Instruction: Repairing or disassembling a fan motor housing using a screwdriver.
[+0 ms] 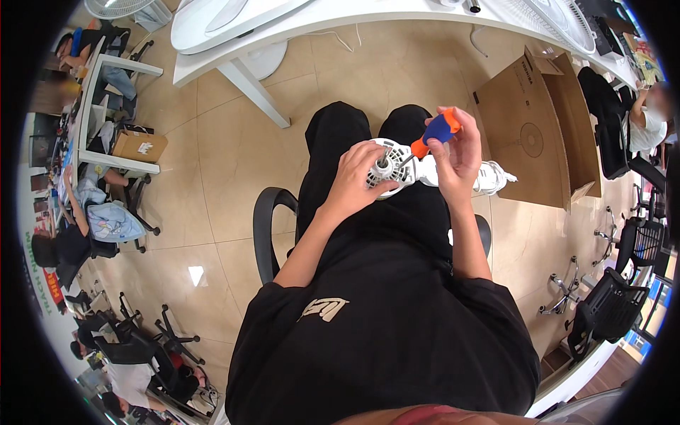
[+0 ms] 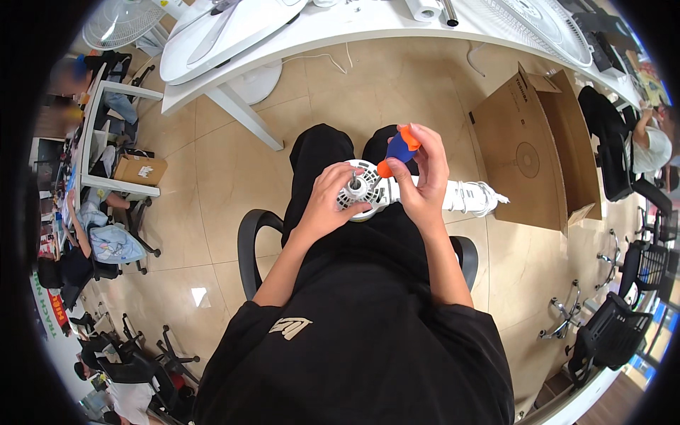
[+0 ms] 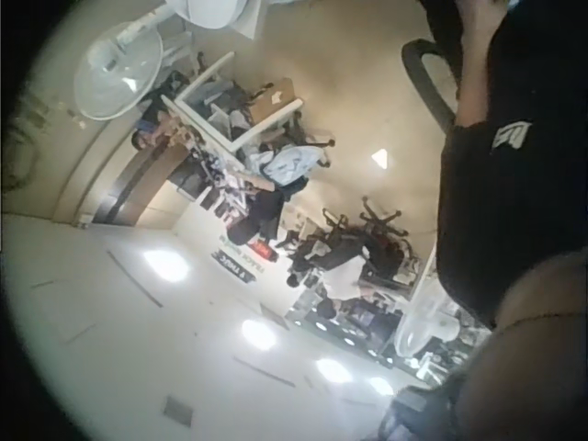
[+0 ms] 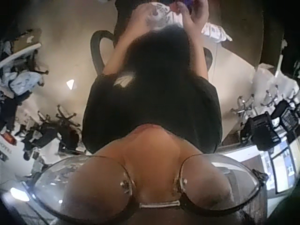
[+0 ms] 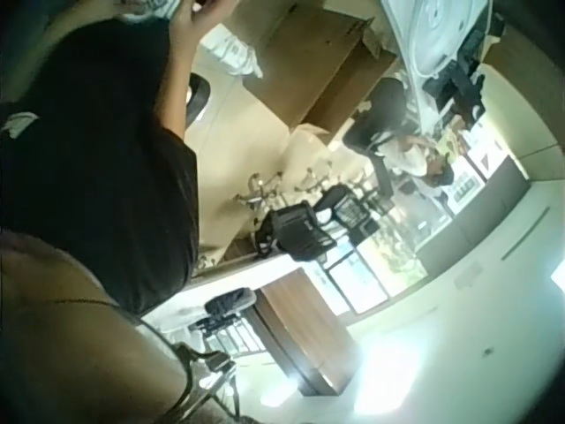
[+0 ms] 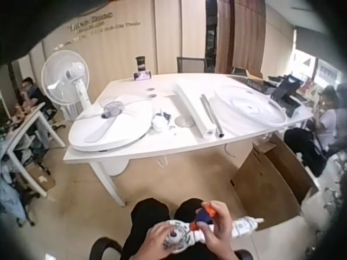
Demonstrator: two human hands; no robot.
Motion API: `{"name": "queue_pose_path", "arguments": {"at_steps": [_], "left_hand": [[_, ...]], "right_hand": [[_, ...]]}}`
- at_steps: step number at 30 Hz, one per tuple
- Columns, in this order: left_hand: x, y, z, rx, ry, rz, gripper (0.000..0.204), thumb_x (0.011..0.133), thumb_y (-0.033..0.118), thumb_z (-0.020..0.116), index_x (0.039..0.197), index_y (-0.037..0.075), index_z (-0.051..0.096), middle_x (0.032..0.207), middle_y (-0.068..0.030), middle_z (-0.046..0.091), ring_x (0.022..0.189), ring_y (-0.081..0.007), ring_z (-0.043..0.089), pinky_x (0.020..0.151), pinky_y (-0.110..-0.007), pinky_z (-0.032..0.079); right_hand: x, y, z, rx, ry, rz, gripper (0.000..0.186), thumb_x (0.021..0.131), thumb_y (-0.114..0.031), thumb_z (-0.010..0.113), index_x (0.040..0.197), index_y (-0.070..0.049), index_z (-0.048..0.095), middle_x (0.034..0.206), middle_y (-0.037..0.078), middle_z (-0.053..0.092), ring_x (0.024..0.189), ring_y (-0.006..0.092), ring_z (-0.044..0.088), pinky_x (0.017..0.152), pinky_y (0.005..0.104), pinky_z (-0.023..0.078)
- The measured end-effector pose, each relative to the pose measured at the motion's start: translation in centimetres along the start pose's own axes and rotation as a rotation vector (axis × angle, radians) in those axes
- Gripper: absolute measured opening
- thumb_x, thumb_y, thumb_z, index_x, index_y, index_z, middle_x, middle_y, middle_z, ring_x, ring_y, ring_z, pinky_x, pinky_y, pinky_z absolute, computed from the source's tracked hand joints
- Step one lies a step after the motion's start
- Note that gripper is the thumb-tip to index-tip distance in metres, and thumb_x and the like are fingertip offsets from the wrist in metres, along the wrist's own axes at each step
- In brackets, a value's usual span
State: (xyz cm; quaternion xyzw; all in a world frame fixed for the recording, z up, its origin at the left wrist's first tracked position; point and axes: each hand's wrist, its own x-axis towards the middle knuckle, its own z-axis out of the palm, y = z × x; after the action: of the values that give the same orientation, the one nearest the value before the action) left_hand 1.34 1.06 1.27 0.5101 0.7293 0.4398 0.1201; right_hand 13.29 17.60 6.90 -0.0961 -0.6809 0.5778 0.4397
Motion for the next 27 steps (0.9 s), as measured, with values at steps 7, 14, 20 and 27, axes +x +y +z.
{"name": "queue_pose_path", "arguments": {"at_steps": [7, 14, 20, 27], "left_hand": [[0.8, 0.9, 1.3, 0.128, 0.056, -0.044, 0.056, 0.071, 0.036, 0.089, 0.115, 0.009, 0.069, 0.115, -0.0065, 0.059, 0.118, -0.0301, 0.053, 0.1, -0.044, 0.041], [0.9, 1.1, 1.3, 0.17, 0.036, -0.09, 0.04, 0.071, 0.032, 0.089, 0.1, 0.011, 0.071, 0.114, -0.0039, 0.059, 0.119, -0.0277, 0.053, 0.094, -0.043, 0.041], [1.2, 0.9, 1.4, 0.168, 0.025, -0.075, 0.037, 0.072, 0.032, 0.087, 0.096, 0.009, 0.07, 0.114, -0.005, 0.058, 0.118, -0.028, 0.053, 0.095, -0.044, 0.041], [1.8, 0.8, 0.5, 0.152, 0.067, -0.027, 0.038, 0.071, 0.033, 0.087, 0.096, 0.01, 0.068, 0.113, -0.005, 0.059, 0.117, -0.0287, 0.053, 0.094, -0.044, 0.041]], "right_hand": [[-0.1, 1.1, 0.2, -0.087, -0.026, 0.001, 0.055, 0.086, 0.007, 0.071, 0.137, -0.002, 0.053, 0.133, 0.017, 0.053, 0.122, 0.0271, 0.059, 0.101, 0.0366, 0.051], [0.0, 1.4, 0.4, -0.108, -0.036, 0.0, 0.056, 0.084, 0.008, 0.071, 0.137, -0.002, 0.054, 0.133, 0.017, 0.055, 0.12, 0.0261, 0.06, 0.099, 0.034, 0.05], [0.4, 1.7, 0.4, -0.144, -0.062, 0.01, 0.054, 0.086, 0.007, 0.068, 0.137, -0.002, 0.054, 0.133, 0.018, 0.057, 0.12, 0.0275, 0.061, 0.1, 0.0349, 0.05], [2.2, 0.2, 1.8, 0.185, -0.101, 0.174, 0.049, 0.088, 0.001, 0.069, 0.135, -0.003, 0.055, 0.141, 0.022, 0.055, 0.124, 0.0317, 0.06, 0.1, 0.0376, 0.049]]}}
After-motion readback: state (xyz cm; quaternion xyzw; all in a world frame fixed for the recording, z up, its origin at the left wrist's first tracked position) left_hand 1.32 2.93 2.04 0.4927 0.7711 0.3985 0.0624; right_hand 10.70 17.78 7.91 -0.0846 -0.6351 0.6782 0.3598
